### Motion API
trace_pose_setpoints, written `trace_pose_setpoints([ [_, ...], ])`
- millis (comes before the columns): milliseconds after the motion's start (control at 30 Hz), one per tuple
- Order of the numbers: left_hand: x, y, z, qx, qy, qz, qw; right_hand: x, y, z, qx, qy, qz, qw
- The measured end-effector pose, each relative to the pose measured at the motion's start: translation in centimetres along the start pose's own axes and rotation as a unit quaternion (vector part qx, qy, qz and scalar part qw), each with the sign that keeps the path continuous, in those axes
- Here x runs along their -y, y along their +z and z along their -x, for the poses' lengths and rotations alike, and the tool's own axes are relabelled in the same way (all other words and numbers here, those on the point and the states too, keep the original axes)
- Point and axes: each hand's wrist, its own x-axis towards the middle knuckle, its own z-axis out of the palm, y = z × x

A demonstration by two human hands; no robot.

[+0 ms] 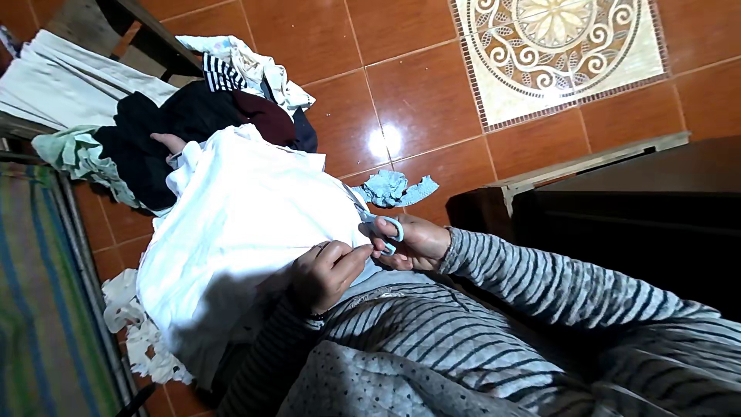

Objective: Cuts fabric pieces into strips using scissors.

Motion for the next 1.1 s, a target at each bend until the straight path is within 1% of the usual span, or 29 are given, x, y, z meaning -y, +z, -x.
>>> trace_pose_setpoints([
  [400,0.0,0.1,0.1,-0.007,0.006,0.006,1.000,0.0,-0.6,-0.2,-0.010,0.007,0.004,1.000],
  [600,0.0,0.0,0.1,0.001,0.018,0.018,1.000,0.2,-1.1,-1.1,0.009,0.007,-0.007,1.000],
  [867,-0.6,-0.4,0.5,0.016,0.022,0.017,0.999,0.1,-1.0,-1.2,-0.013,0.009,0.004,1.000],
  [967,-1.0,-1.5,1.1,0.039,0.011,-0.010,0.999,0.2,-0.9,-0.9,-0.014,0.016,0.022,1.000],
  [1033,-1.3,-2.1,1.9,0.009,-0.011,-0.061,0.998,0.2,-0.5,-0.6,-0.008,0.013,0.044,0.999],
  [1100,-1.5,-3.2,2.7,-0.025,-0.070,-0.159,0.984,0.4,0.0,-0.3,-0.005,0.009,0.057,0.998],
])
